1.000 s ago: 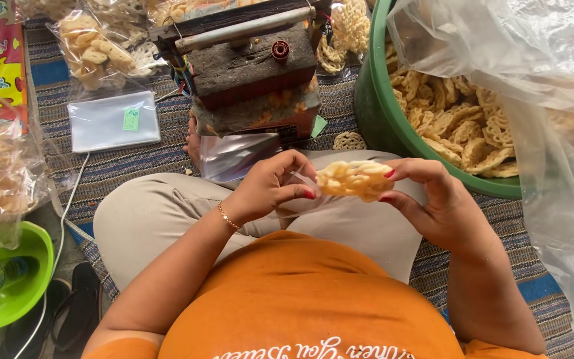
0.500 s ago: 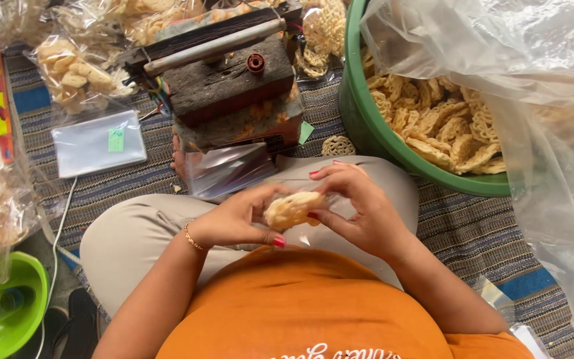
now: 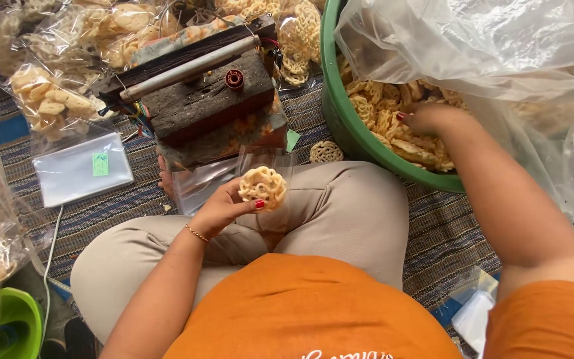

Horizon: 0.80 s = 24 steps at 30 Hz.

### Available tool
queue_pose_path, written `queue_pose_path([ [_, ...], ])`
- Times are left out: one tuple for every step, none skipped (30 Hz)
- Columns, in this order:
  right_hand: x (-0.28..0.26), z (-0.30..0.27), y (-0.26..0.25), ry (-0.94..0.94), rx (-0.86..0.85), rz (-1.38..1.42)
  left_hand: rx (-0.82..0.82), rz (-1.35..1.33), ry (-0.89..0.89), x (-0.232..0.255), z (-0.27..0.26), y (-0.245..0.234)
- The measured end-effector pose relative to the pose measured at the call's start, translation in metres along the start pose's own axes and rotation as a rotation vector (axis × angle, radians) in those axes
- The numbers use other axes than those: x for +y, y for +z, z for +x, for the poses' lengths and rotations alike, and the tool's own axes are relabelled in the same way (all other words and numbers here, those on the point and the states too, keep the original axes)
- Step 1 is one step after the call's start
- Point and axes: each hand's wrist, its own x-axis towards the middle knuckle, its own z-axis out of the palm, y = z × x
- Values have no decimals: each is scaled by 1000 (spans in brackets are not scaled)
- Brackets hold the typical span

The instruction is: Packaging snacks into small plastic bags from a large container

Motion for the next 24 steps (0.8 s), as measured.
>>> queue_pose_path([
  [-9,-14,-6,1,2,-3,-1,-2,2,-4,2,-2],
  [-19,-27,-11,8,101,129,-5,-3,-6,-8,3,-3],
  [-28,-40,-17,15,201,261,-9,-3,-15,-12,5,-5],
  [-43,-73,-34,13,202,259,-8,-5,-12,-10,5,-5],
  [-58,-106,-50,-1,247,368,-11,-8,-17,-9,6,-6],
  [-73,-139,-63,-14,286,477,-14,-13,-27,-9,4,-6],
  [-75,-154,-68,-15,282,475,-11,-16,-28,-7,2,-7],
  [-76,-168,-76,33,245,646,-87,-5,-36,-4,1,-8],
  [-78,-182,-82,80,206,817,-162,6,-45,-1,1,-8],
  [-71,-191,-71,78,204,813,-160,2,-44,0,0,-8],
  [-64,-199,-58,-43,295,1004,-174,17,-45,1,0,-8],
  [-56,-207,-43,-171,386,1195,-186,34,-47,0,-1,-8],
  [-57,-219,-38,-173,383,1194,-183,33,-47,0,-1,-7],
  [-58,-234,-32,-205,413,1247,-191,35,-35,-1,-2,-5],
  [-59,-249,-28,-237,442,1300,-200,36,-24,0,-4,-3],
  [-59,-252,-22,-238,438,1299,-197,34,-25,4,-6,0],
  [-59,-256,-17,-358,455,1379,-225,40,-10,8,-7,3],
  [-60,-259,-9,-484,467,1459,-250,48,5,10,-11,4],
  [-74,-263,-11,-487,459,1460,-243,47,4,10,-14,5],
  [-88,-266,-14,-580,472,1472,-270,54,25,10,-15,5],
  [-103,-269,-16,-674,484,1483,-297,61,47,10,-17,5],
  [-114,-268,-21,-679,479,1479,-291,58,50,8,-20,4],
  [-124,-267,-26,-658,462,1529,-322,53,67,6,-22,2],
  [-135,-266,-32,-637,447,1575,-354,46,86,5,-23,2],
])
